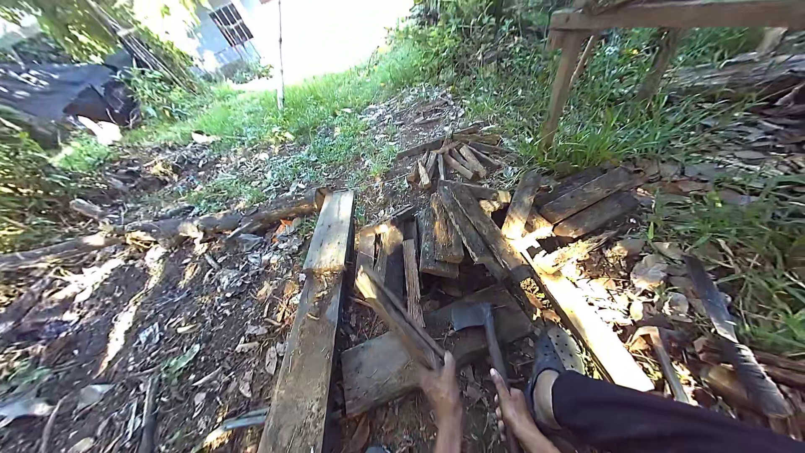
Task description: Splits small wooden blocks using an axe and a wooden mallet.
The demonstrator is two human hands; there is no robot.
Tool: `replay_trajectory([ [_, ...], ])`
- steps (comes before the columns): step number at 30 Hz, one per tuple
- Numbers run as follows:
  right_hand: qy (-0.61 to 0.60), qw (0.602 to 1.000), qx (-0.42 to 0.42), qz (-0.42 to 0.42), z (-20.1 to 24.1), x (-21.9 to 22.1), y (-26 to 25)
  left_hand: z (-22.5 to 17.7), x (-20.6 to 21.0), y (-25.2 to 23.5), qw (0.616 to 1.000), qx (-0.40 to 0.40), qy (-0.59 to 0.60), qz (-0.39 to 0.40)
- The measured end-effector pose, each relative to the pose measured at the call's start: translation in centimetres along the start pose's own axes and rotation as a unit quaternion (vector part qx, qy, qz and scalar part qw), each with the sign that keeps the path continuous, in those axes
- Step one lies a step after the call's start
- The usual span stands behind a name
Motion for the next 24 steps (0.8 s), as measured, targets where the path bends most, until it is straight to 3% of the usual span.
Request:
replay_trajectory([
  [5,-0.028,1.0,0.01,0.004,-0.4,0.4,0.2,-23.2,9.2,-15.0,0.967,0.12,0.045,0.219],
  [7,-0.029,0.999,0.012,0.007,-0.3,0.2,0.6,-29.5,10.5,-18.4,0.955,0.081,-0.044,0.281],
  [9,-0.027,1.0,0.01,0.007,-0.2,0.3,0.4,-32.4,10.3,-19.5,0.942,0.091,-0.115,0.302],
  [11,-0.031,0.999,0.01,0.007,-0.5,0.4,0.3,-29.5,9.3,-20.2,0.935,0.14,-0.15,0.288],
  [13,-0.036,0.999,0.012,0.011,-0.6,0.3,0.3,-21.4,7.0,-20.9,0.931,0.176,-0.2,0.248],
  [16,-0.033,0.999,0.012,0.013,-0.5,0.1,0.2,-7.3,4.0,-20.1,0.923,0.033,-0.327,0.201],
  [18,-0.035,0.999,0.014,0.014,-0.5,0.0,0.1,-1.1,2.5,-17.6,0.916,-0.062,-0.346,0.192],
  [20,-0.034,0.999,0.019,0.018,-0.4,-0.2,0.2,2.1,1.9,-15.3,0.91,-0.098,-0.361,0.18],
  [24,-0.031,0.999,0.023,0.015,-0.4,-0.2,0.2,3.7,1.9,-14.2,0.912,-0.067,-0.383,0.133],
])
Point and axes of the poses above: each hand's wrist, its own y-axis away from the middle knuckle, its own x-axis out of the palm, z = x × y, the point moved 4 cm from there along -y, towards the middle knuckle, and after that the axes turned 4 degrees about z, right-handed, at the moved point
